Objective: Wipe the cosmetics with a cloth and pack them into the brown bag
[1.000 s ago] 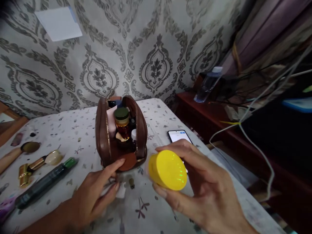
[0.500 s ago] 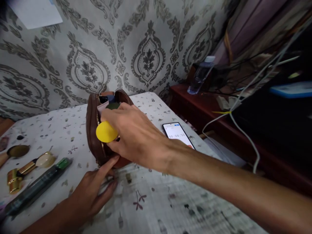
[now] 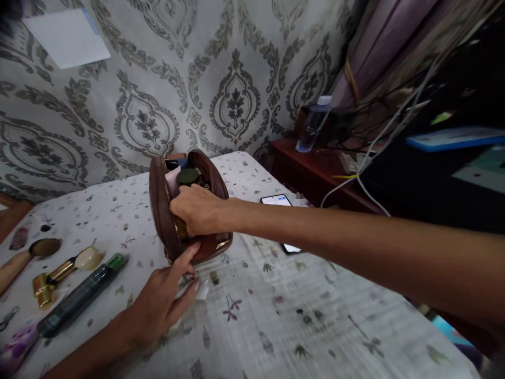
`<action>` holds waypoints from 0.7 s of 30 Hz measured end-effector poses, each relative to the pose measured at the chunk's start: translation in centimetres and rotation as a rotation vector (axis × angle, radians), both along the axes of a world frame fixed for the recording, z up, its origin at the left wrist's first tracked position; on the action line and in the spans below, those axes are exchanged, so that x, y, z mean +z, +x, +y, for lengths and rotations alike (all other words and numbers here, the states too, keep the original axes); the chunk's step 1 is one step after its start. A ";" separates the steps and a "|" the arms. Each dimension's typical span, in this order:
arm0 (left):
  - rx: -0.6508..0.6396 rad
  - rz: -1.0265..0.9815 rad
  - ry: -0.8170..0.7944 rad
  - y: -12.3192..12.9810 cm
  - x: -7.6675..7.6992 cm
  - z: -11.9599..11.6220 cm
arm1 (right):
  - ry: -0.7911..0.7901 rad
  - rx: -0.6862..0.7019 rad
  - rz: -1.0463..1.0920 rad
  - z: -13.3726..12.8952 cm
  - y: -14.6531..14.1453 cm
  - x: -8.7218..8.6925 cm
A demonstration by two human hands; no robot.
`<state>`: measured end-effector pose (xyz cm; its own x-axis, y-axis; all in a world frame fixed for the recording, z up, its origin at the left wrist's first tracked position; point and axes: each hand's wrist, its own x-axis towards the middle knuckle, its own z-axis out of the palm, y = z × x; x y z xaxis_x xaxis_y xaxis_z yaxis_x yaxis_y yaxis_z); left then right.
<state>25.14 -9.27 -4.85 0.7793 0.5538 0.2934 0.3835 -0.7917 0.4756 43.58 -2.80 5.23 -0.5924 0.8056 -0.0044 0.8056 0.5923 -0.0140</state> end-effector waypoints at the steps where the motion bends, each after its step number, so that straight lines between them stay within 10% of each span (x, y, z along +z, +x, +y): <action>1: -0.009 -0.008 -0.011 0.0 0.0 0.0 | -0.001 0.004 -0.014 0.1 0.0 -0.3; 15: 0.001 0.031 -0.048 0.2 -0.5 -0.1 | 0.089 0.124 -0.178 0.3 -0.5 -1.1; 21: 0.002 0.037 0.012 0.3 -0.3 0.0 | 0.068 0.186 -0.115 -0.8 1.5 1.1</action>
